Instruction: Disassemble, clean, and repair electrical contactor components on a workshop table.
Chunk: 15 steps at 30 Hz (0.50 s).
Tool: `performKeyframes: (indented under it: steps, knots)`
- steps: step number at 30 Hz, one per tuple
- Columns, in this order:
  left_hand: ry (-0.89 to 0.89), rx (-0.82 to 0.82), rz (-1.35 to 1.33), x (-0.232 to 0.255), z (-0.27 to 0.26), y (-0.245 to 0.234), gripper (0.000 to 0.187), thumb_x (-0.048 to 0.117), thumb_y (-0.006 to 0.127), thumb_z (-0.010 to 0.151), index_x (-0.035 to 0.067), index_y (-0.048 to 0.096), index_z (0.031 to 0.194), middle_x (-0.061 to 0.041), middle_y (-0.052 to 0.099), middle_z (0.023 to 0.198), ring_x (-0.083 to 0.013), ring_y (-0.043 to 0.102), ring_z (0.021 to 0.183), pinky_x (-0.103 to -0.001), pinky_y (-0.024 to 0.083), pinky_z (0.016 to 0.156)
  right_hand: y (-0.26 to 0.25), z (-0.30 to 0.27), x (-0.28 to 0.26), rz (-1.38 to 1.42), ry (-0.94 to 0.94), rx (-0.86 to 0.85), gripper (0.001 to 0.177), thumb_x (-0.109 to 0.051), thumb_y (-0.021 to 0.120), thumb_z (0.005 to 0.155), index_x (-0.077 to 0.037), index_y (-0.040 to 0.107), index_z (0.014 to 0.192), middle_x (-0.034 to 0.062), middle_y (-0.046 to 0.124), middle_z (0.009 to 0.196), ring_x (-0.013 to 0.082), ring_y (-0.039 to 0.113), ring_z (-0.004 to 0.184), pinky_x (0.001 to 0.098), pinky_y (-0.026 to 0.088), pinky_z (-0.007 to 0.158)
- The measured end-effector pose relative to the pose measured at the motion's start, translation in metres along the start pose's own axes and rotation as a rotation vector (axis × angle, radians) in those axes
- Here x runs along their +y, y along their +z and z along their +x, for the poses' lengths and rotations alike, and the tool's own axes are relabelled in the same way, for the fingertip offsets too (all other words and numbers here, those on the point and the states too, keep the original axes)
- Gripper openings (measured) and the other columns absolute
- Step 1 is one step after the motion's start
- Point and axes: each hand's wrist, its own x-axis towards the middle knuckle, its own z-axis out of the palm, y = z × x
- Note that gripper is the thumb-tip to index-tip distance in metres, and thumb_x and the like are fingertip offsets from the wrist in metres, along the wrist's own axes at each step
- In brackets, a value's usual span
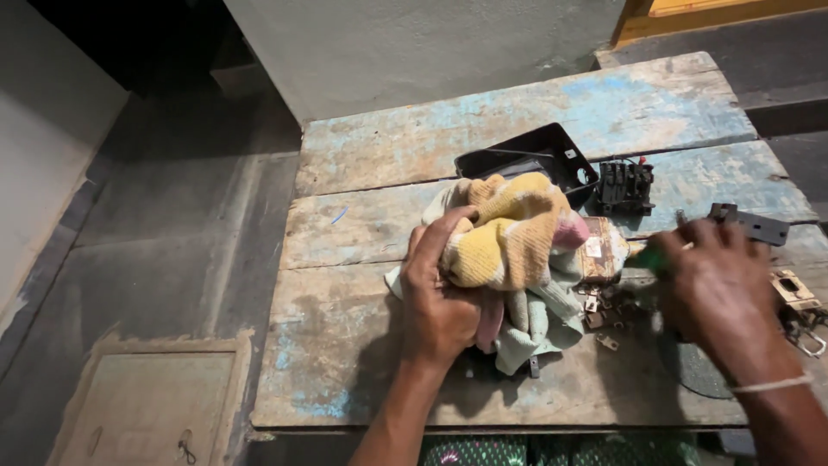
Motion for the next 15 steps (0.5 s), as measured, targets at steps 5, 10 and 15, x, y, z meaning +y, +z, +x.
performKeyframes:
  steps: [5, 10, 15]
  knots:
    - [-0.077, 0.021, -0.069, -0.002, 0.005, -0.005, 0.065, -0.015, 0.065, 0.069, 0.005, 0.063, 0.132, -0.01, 0.066, 0.117, -0.0232, 0.069, 0.108, -0.034, 0.057, 0.097, -0.048, -0.028, 0.015, 0.55, 0.139, 0.361, 0.046, -0.044, 0.055, 0.104, -0.007, 0.054, 0.132, 0.0196, 0.064, 0.118, 0.0281, 0.068, 0.099, 0.0394, 0.059, 0.079]
    - [-0.059, 0.084, -0.488, -0.006, 0.017, -0.014, 0.056, -0.009, 0.054, 0.08, 0.002, 0.058, 0.136, -0.011, 0.068, 0.121, -0.0226, 0.069, 0.111, -0.036, 0.059, 0.101, -0.059, -0.039, 0.012, 1.268, 0.184, 0.463, 0.036, -0.031, 0.055, 0.112, 0.001, 0.052, 0.127, 0.019, 0.065, 0.115, 0.0254, 0.07, 0.1, 0.0344, 0.06, 0.083]
    - [0.163, 0.356, -0.183, -0.002, 0.028, -0.035, 0.053, -0.013, 0.06, 0.084, -0.003, 0.057, 0.136, -0.012, 0.064, 0.124, -0.022, 0.064, 0.119, -0.037, 0.053, 0.113, -0.064, -0.046, -0.001, 2.258, 0.191, 0.455, 0.028, -0.011, 0.06, 0.107, 0.005, 0.05, 0.127, 0.0174, 0.067, 0.115, 0.0254, 0.071, 0.112, 0.0339, 0.061, 0.1]
